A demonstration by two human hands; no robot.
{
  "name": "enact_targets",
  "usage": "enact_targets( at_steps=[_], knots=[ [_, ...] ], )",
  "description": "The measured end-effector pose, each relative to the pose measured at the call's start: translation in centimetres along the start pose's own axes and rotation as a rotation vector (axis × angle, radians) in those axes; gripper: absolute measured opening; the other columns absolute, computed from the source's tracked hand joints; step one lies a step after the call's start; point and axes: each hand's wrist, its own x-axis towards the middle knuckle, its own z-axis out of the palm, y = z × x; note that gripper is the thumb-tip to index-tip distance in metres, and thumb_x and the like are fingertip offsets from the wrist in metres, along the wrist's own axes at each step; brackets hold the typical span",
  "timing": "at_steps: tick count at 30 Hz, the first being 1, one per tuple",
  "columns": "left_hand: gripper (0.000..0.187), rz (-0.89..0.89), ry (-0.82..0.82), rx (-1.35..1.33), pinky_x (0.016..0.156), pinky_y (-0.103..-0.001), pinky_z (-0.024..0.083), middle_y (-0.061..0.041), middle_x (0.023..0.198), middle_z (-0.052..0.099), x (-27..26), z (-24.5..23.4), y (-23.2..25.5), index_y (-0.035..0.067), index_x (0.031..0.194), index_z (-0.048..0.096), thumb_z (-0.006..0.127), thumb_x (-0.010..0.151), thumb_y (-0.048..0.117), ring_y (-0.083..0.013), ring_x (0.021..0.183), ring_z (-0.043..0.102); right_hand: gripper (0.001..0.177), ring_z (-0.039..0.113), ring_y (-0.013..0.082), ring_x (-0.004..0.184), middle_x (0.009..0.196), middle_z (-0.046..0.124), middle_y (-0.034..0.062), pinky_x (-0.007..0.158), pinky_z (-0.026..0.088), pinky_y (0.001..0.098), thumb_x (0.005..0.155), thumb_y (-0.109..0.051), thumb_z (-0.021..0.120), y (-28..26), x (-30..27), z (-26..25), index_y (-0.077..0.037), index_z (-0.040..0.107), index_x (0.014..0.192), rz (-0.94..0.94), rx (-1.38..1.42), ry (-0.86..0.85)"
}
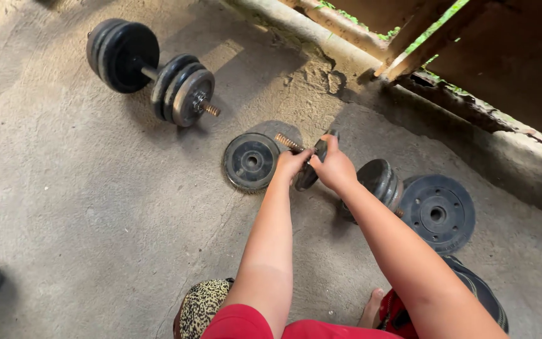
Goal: The person is seen putting weight plates on a dumbbell bar and securing them with a collar.
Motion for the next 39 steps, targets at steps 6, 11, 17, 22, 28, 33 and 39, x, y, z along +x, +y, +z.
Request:
enact_targets(
  at_steps=[6,11,17,22,28,33,39],
  knots=[
    [0.068,-0.122,0.072,0.100,0.062,-0.036,0.054,-0.013,0.087,0.074,3.3,0.4,-2.6,-0.008,0.093,0.071,0.084,0.080,0.057,-0.0209,0.076,0.069,0.064,0.070,0.0446,0.092,0.101,0.072,0.0228,0.079,0.053,0.0539,0.088,-0.036,0.065,-0.7,-0.3,-0.7,-0.019,0.036,0.142,0.010,-0.011,-0.047],
    [0.057,-0.145,-0.229,0.036,0.063,-0.036,0.046,-0.007,0.086,0.065,4.3,-2.7,-3.4,0.000,0.098,0.070,0.087,0.078,0.051,-0.0199,0.074,0.061,0.062,0.071,0.0437,0.091,0.100,0.072,0.0224,0.079,0.054,0.0523,0.089,-0.037,0.063,-0.9,-0.7,-0.9,-0.018,0.036,0.142,0.010,0.000,-0.037],
    [0.059,-0.033,-0.007,0.178,0.060,-0.035,0.058,-0.006,0.081,0.072,2.1,-0.2,-0.1,0.001,0.095,0.069,0.087,0.072,0.052,-0.0184,0.069,0.071,0.062,0.070,0.0435,0.092,0.101,0.072,0.0221,0.080,0.053,0.0521,0.089,-0.035,0.064,-0.9,-0.4,-0.9,-0.017,0.037,0.142,-0.007,0.018,-0.016],
    [0.083,-0.272,0.249,0.186,0.048,-0.040,0.038,-0.010,0.070,0.058,1.3,0.5,1.7,-0.007,0.088,0.071,0.072,0.082,0.076,-0.0226,0.057,0.051,0.063,0.071,0.0428,0.093,0.101,0.073,0.0214,0.081,0.054,0.0517,0.089,-0.037,0.065,-1.3,-0.6,-1.3,-0.019,0.038,0.143,0.025,0.009,-0.032],
    [0.057,-0.124,0.070,-0.273,0.058,-0.038,0.060,-0.001,0.077,0.071,1.9,-0.8,2.3,0.013,0.097,0.066,0.075,0.075,0.065,-0.0172,0.065,0.071,0.062,0.071,0.0430,0.094,0.102,0.073,0.0210,0.081,0.054,0.0521,0.089,-0.037,0.065,-0.8,-0.3,-0.8,-0.018,0.039,0.142,-0.002,0.011,-0.010],
    [0.097,-0.500,-0.123,0.053,0.040,-0.031,0.042,-0.006,0.056,0.050,1.5,-2.5,3.7,0.002,0.072,0.055,0.041,0.080,0.098,-0.0184,0.043,0.050,0.065,0.071,0.0427,0.095,0.101,0.073,0.0224,0.083,0.054,0.0513,0.089,-0.036,0.064,-0.8,-0.1,-0.8,-0.018,0.038,0.145,0.019,0.011,-0.025],
    [0.090,-0.124,0.231,0.079,0.041,-0.036,0.039,-0.006,0.062,0.057,3.0,-1.5,2.2,0.003,0.079,0.061,0.045,0.077,0.091,-0.0179,0.046,0.053,0.063,0.071,0.0419,0.095,0.103,0.073,0.0208,0.082,0.054,0.0510,0.090,-0.037,0.065,-1.1,-0.2,-1.0,-0.019,0.038,0.145,0.014,-0.001,-0.027]
  ],
)
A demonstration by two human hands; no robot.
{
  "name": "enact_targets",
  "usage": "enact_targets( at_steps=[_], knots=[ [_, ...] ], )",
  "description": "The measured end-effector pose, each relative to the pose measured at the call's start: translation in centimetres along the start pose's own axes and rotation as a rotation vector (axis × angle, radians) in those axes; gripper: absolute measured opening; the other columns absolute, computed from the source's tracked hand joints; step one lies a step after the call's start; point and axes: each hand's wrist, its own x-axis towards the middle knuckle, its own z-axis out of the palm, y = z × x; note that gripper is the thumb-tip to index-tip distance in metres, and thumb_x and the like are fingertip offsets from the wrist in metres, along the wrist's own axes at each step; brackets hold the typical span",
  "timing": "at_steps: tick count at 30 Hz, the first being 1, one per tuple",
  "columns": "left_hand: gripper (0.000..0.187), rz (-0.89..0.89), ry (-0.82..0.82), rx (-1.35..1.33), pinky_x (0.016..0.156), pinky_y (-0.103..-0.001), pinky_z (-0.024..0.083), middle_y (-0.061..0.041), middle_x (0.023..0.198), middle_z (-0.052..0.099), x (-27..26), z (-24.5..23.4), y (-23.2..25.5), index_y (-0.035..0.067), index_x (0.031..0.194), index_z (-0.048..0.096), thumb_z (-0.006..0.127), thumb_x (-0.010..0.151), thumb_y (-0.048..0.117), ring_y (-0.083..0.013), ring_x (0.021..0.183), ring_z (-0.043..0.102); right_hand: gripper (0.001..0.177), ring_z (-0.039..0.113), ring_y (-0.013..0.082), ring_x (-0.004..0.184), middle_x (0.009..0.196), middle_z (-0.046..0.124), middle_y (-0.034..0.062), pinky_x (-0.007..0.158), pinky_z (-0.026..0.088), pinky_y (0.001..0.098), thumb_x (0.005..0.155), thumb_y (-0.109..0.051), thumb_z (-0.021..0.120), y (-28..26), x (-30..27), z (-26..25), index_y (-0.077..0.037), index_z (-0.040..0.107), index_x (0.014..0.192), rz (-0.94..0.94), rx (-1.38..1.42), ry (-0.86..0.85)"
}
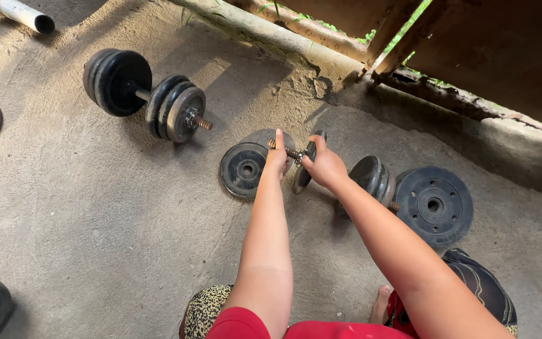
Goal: The person is seen putting weight plates on a dumbbell bar and securing them with a collar.
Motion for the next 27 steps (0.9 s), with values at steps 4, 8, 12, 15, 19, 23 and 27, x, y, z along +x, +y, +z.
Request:
enact_targets(
  at_steps=[4,8,12,15,19,23,27],
  knots=[
    [0.094,-0.158,-0.243,-0.332,0.057,-0.036,0.058,-0.009,0.080,0.073,-3.2,-1.0,1.8,0.000,0.100,0.063,0.039,0.079,0.089,-0.0189,0.063,0.071,0.064,0.071,0.0417,0.095,0.101,0.073,0.0207,0.082,0.053,0.0508,0.090,-0.038,0.065,0.2,0.2,0.2,-0.019,0.037,0.144,-0.033,0.007,0.010],
    [0.109,-0.288,-0.087,-0.045,0.046,-0.033,0.040,-0.011,0.071,0.056,-1.3,-1.8,0.1,-0.001,0.099,0.057,0.024,0.078,0.101,-0.0188,0.052,0.047,0.063,0.071,0.0421,0.094,0.100,0.073,0.0216,0.082,0.053,0.0512,0.090,-0.035,0.064,0.2,0.3,0.1,-0.019,0.037,0.145,0.006,0.003,-0.008],
    [0.100,-0.157,-0.052,-0.099,0.056,-0.034,0.051,-0.010,0.075,0.066,-0.8,-0.6,-1.0,-0.003,0.102,0.059,0.038,0.078,0.092,-0.0181,0.058,0.058,0.063,0.071,0.0427,0.093,0.099,0.073,0.0216,0.082,0.053,0.0514,0.089,-0.037,0.065,0.5,0.6,0.6,-0.019,0.039,0.143,-0.024,0.021,0.023],
    [0.092,-0.017,-0.296,-0.288,0.055,-0.032,0.043,-0.002,0.070,0.054,3.5,0.2,-3.6,0.000,0.097,0.059,0.049,0.091,0.091,-0.0152,0.057,0.049,0.064,0.070,0.0433,0.092,0.098,0.073,0.0224,0.080,0.053,0.0520,0.090,-0.039,0.065,0.5,0.7,0.6,-0.020,0.038,0.144,-0.007,0.000,0.006],
    [0.099,-0.156,-0.104,0.005,0.046,-0.034,0.043,-0.004,0.057,0.051,-2.3,-1.7,1.3,-0.005,0.085,0.065,0.038,0.083,0.090,-0.0186,0.047,0.049,0.063,0.071,0.0427,0.092,0.098,0.074,0.0212,0.081,0.053,0.0517,0.088,-0.038,0.064,0.2,0.6,0.2,-0.021,0.039,0.143,-0.017,0.006,0.005],
    [0.101,-0.347,-0.095,-0.161,0.043,-0.030,0.031,-0.002,0.056,0.042,-0.8,-1.6,-0.3,-0.001,0.081,0.059,0.029,0.083,0.095,-0.0157,0.045,0.039,0.063,0.071,0.0430,0.094,0.099,0.073,0.0220,0.082,0.053,0.0517,0.088,-0.038,0.065,0.5,0.7,0.5,-0.020,0.039,0.143,-0.028,0.022,0.013],
    [0.085,0.016,-0.133,-0.253,0.044,-0.031,0.031,0.003,0.062,0.041,3.4,-0.3,-3.3,0.006,0.089,0.054,0.048,0.090,0.091,-0.0122,0.050,0.039,0.064,0.070,0.0434,0.095,0.100,0.073,0.0230,0.083,0.053,0.0518,0.089,-0.037,0.064,1.1,1.1,1.0,-0.019,0.038,0.145,-0.048,0.014,0.031]
  ],
)
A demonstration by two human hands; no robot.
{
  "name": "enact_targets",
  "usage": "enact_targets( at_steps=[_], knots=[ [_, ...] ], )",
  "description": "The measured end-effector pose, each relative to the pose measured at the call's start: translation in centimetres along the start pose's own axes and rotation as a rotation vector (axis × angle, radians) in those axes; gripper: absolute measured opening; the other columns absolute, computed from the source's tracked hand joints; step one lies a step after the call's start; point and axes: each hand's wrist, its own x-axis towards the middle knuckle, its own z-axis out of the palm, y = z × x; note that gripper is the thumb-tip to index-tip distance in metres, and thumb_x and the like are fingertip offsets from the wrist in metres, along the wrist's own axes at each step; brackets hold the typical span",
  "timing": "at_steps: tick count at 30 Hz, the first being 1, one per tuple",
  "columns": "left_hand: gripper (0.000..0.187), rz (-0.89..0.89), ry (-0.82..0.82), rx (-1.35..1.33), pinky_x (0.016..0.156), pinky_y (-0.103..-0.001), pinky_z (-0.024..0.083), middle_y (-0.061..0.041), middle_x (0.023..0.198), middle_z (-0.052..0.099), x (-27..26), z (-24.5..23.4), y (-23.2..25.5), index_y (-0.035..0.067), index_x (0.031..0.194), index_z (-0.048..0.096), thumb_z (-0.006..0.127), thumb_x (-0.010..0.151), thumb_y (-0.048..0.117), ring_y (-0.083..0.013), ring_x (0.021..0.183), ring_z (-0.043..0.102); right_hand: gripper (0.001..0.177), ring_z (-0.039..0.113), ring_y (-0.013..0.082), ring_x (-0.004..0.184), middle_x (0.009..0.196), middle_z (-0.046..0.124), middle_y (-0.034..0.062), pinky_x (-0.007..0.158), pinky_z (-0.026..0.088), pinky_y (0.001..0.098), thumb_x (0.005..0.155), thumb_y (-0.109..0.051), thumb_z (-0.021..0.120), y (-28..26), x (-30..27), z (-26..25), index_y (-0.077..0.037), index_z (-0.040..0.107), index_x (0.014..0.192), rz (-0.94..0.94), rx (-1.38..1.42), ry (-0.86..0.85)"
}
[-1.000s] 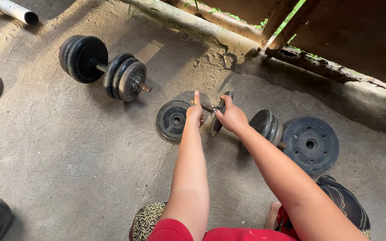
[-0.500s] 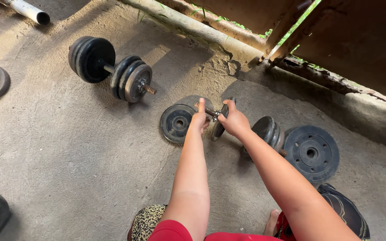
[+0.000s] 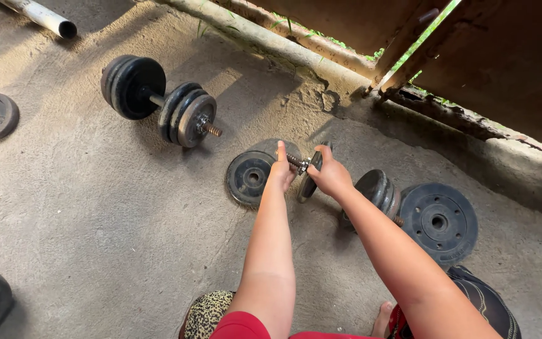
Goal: The person is seen putting weight plates on a dumbbell bar and securing them with a collar.
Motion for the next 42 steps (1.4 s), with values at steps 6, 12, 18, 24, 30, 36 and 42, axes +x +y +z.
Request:
enact_targets(
  at_steps=[6,12,18,24,30,36,42],
  knots=[
    [0.109,-0.322,0.193,-0.142,0.046,-0.028,0.035,-0.002,0.060,0.046,-4.4,-0.3,3.5,-0.001,0.086,0.066,0.022,0.083,0.099,-0.0149,0.051,0.043,0.064,0.072,0.0418,0.089,0.096,0.074,0.0213,0.080,0.054,0.0512,0.090,-0.036,0.062,-1.6,-0.9,-1.5,-0.021,0.036,0.147,0.049,-0.009,-0.083],
    [0.101,-0.107,0.063,-0.053,0.065,-0.034,0.060,-0.020,0.096,0.066,-1.8,0.1,0.7,-0.007,0.105,0.063,0.043,0.084,0.090,-0.0261,0.077,0.068,0.064,0.071,0.0410,0.091,0.097,0.073,0.0205,0.080,0.053,0.0506,0.090,-0.037,0.064,-0.8,-0.4,-1.2,-0.020,0.037,0.146,0.014,0.002,-0.051],
    [0.103,-0.178,-0.007,0.003,0.062,-0.039,0.063,-0.020,0.097,0.068,-3.5,0.5,2.1,-0.010,0.114,0.055,0.038,0.084,0.087,-0.0286,0.073,0.072,0.063,0.071,0.0410,0.091,0.097,0.073,0.0196,0.079,0.053,0.0505,0.089,-0.036,0.064,-0.3,-0.3,-0.5,-0.020,0.038,0.144,-0.008,0.024,-0.029],
    [0.102,-0.302,0.264,0.003,0.045,-0.034,0.031,-0.008,0.075,0.050,-1.9,-0.2,0.4,-0.001,0.091,0.055,0.031,0.088,0.099,-0.0198,0.051,0.042,0.061,0.072,0.0419,0.087,0.093,0.074,0.0218,0.079,0.053,0.0518,0.092,-0.036,0.060,-1.9,-1.0,-1.8,-0.019,0.037,0.147,0.060,0.011,-0.081],
    [0.085,-0.177,-0.072,-0.319,0.062,-0.039,0.055,-0.005,0.077,0.071,-5.8,1.1,3.2,0.005,0.106,0.065,0.043,0.085,0.084,-0.0201,0.066,0.068,0.064,0.071,0.0418,0.090,0.097,0.073,0.0204,0.078,0.052,0.0508,0.090,-0.038,0.064,0.0,-0.3,-0.3,-0.019,0.038,0.145,-0.024,0.024,-0.004],
    [0.103,-0.277,0.266,-0.005,0.043,-0.032,0.031,-0.003,0.067,0.046,-4.8,0.7,1.9,-0.002,0.098,0.071,0.039,0.085,0.095,-0.0160,0.049,0.038,0.062,0.072,0.0414,0.092,0.096,0.074,0.0214,0.081,0.053,0.0504,0.092,-0.041,0.062,-1.5,-1.1,-1.4,-0.020,0.038,0.146,0.065,0.041,-0.044],
    [0.084,0.006,-0.041,0.064,0.062,-0.033,0.056,0.003,0.089,0.069,-3.2,0.8,0.8,0.007,0.116,0.064,0.062,0.079,0.083,-0.0100,0.074,0.066,0.067,0.070,0.0445,0.098,0.102,0.073,0.0248,0.084,0.053,0.0514,0.090,-0.042,0.063,-0.2,-0.9,0.3,-0.019,0.037,0.147,0.066,0.065,0.013]
  ],
)
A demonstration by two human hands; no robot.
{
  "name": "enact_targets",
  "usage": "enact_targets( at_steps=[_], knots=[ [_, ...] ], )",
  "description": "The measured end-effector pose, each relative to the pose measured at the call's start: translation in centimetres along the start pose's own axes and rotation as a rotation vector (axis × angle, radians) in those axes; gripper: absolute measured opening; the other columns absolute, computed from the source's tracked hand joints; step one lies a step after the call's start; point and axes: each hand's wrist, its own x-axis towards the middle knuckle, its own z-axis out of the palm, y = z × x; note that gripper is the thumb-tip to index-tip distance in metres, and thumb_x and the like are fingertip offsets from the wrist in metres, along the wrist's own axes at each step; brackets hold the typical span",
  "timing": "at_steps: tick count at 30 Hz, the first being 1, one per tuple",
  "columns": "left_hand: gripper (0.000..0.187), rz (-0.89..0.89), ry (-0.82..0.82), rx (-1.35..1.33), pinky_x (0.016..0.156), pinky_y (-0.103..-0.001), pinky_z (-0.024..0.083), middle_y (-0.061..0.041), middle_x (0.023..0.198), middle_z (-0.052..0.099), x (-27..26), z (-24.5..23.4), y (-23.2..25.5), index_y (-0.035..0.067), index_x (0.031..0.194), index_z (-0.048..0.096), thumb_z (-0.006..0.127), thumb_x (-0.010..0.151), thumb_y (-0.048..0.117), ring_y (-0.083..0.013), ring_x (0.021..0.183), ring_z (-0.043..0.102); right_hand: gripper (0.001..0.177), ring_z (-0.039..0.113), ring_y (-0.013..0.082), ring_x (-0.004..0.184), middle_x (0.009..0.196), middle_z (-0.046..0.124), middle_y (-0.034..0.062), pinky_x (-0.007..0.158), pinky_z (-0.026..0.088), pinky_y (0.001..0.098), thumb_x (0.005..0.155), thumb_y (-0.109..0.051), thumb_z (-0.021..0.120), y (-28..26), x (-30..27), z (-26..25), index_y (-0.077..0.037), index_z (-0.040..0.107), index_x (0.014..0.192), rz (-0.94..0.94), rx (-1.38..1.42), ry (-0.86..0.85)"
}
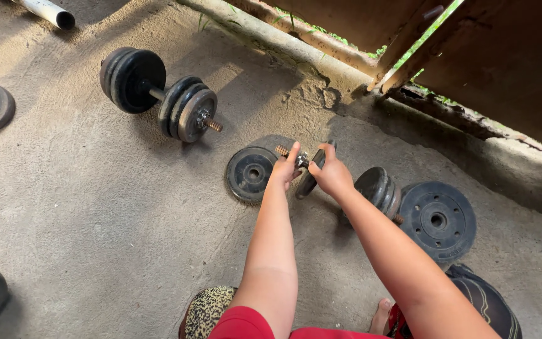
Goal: The person is seen putting weight plates on a dumbbell bar and securing them with a collar.
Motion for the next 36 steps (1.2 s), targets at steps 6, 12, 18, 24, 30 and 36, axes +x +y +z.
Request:
enact_targets(
  at_steps=[6,12,18,24,30,36],
  knots=[
    [0.102,-0.142,0.294,0.003,0.057,-0.034,0.051,-0.004,0.071,0.068,-1.4,-0.3,0.7,-0.008,0.104,0.072,0.045,0.085,0.089,-0.0186,0.059,0.058,0.069,0.069,0.0465,0.096,0.105,0.071,0.0274,0.084,0.052,0.0532,0.092,-0.040,0.062,0.2,-0.1,-0.1,-0.016,0.033,0.150,-0.014,-0.016,-0.014],
    [0.093,-0.130,0.302,-0.239,0.046,-0.035,0.030,-0.003,0.066,0.052,0.8,-0.4,-1.4,0.001,0.099,0.065,0.044,0.087,0.092,-0.0177,0.047,0.043,0.068,0.070,0.0444,0.098,0.104,0.072,0.0265,0.085,0.052,0.0523,0.092,-0.041,0.061,-1.0,-0.6,-1.1,-0.018,0.033,0.150,0.042,-0.018,-0.038],
    [0.088,-0.123,0.401,-0.301,0.049,-0.032,0.058,-0.011,0.067,0.068,-3.8,0.4,3.0,-0.005,0.092,0.062,0.051,0.086,0.082,-0.0212,0.050,0.066,0.069,0.069,0.0438,0.098,0.106,0.070,0.0260,0.084,0.051,0.0514,0.090,-0.040,0.063,0.8,0.2,0.1,-0.017,0.034,0.148,-0.041,-0.024,0.003],
    [0.083,-0.161,0.408,-0.195,0.053,-0.030,0.052,-0.011,0.068,0.066,-4.3,0.1,1.9,0.003,0.093,0.066,0.043,0.084,0.083,-0.0189,0.053,0.061,0.067,0.071,0.0410,0.093,0.101,0.072,0.0230,0.082,0.052,0.0501,0.091,-0.039,0.060,-0.6,-0.6,-1.0,-0.017,0.034,0.149,0.009,0.021,-0.029],
    [0.081,0.144,0.166,-0.331,0.057,-0.032,0.052,-0.009,0.083,0.061,0.1,0.7,0.3,0.003,0.098,0.063,0.051,0.091,0.083,-0.0154,0.062,0.058,0.067,0.071,0.0415,0.094,0.102,0.072,0.0234,0.082,0.052,0.0503,0.090,-0.038,0.062,-0.3,-0.5,-0.7,-0.016,0.035,0.147,-0.022,0.022,-0.001],
    [0.096,-0.099,0.615,-0.176,0.052,-0.035,0.045,-0.016,0.077,0.065,-3.2,-0.9,2.0,-0.006,0.091,0.069,0.037,0.093,0.085,-0.0230,0.053,0.054,0.067,0.071,0.0432,0.093,0.101,0.072,0.0250,0.082,0.052,0.0505,0.091,-0.038,0.060,-0.8,-0.8,-1.1,-0.017,0.033,0.149,0.023,-0.002,-0.050]
  ],
)
